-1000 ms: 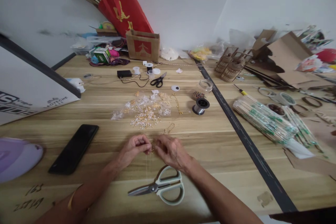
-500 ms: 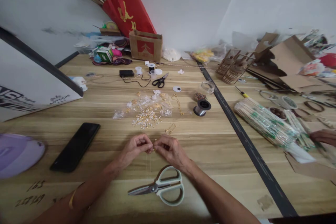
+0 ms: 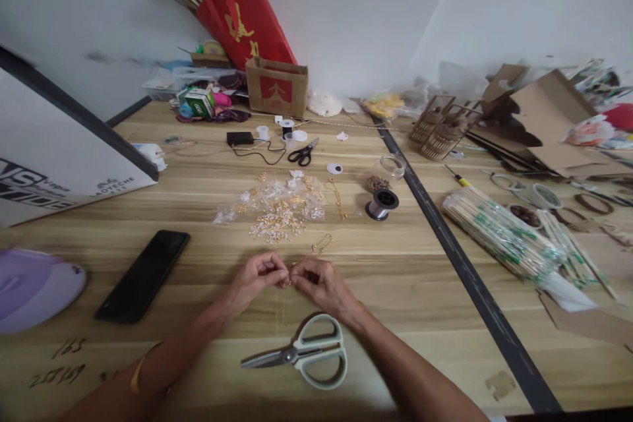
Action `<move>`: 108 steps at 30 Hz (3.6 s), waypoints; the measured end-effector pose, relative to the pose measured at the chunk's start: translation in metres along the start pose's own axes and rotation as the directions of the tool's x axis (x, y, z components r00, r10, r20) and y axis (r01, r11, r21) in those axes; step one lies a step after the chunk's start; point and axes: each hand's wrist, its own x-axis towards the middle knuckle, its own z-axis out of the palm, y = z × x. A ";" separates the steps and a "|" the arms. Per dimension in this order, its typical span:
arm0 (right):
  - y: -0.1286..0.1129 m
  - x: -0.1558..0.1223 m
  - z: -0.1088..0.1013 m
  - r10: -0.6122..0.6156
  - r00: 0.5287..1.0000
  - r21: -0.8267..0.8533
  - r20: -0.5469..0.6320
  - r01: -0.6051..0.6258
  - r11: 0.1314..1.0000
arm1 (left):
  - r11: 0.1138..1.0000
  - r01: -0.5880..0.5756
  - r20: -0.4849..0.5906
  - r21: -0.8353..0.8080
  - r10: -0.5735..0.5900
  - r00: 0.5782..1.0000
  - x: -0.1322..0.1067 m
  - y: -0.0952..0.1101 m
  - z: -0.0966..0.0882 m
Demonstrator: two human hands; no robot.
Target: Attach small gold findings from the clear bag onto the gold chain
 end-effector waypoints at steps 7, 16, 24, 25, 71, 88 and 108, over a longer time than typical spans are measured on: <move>0.002 0.000 0.002 0.004 1.000 0.055 0.005 -0.004 0.999 | 0.999 0.009 0.058 -0.035 -0.007 0.998 -0.001 0.003 0.000; -0.002 -0.001 0.001 0.026 0.999 0.013 -0.018 -0.026 1.000 | 0.999 0.040 0.027 -0.025 -0.039 0.999 0.000 0.001 0.002; 0.005 0.000 0.003 0.004 0.999 -0.007 -0.046 -0.005 1.000 | 0.999 0.044 0.004 -0.006 -0.044 0.999 0.001 -0.002 0.001; 0.006 0.000 0.003 0.011 0.999 0.009 -0.053 -0.010 1.000 | 0.999 0.047 0.000 -0.003 -0.047 0.999 0.001 -0.002 0.001; -0.002 -0.003 -0.001 -0.286 0.958 -0.334 -0.009 0.267 0.904 | 0.997 0.077 -0.019 -0.015 -0.077 0.997 0.011 0.004 0.001; -0.004 -0.004 -0.004 -0.265 0.963 -0.443 0.045 0.257 0.859 | 0.998 -0.005 -0.029 0.068 0.007 1.000 0.011 -0.001 -0.002; 0.002 0.008 0.003 0.200 0.979 0.439 0.027 -0.191 0.878 | 0.968 -0.172 -0.010 0.184 0.176 0.984 0.005 0.000 0.003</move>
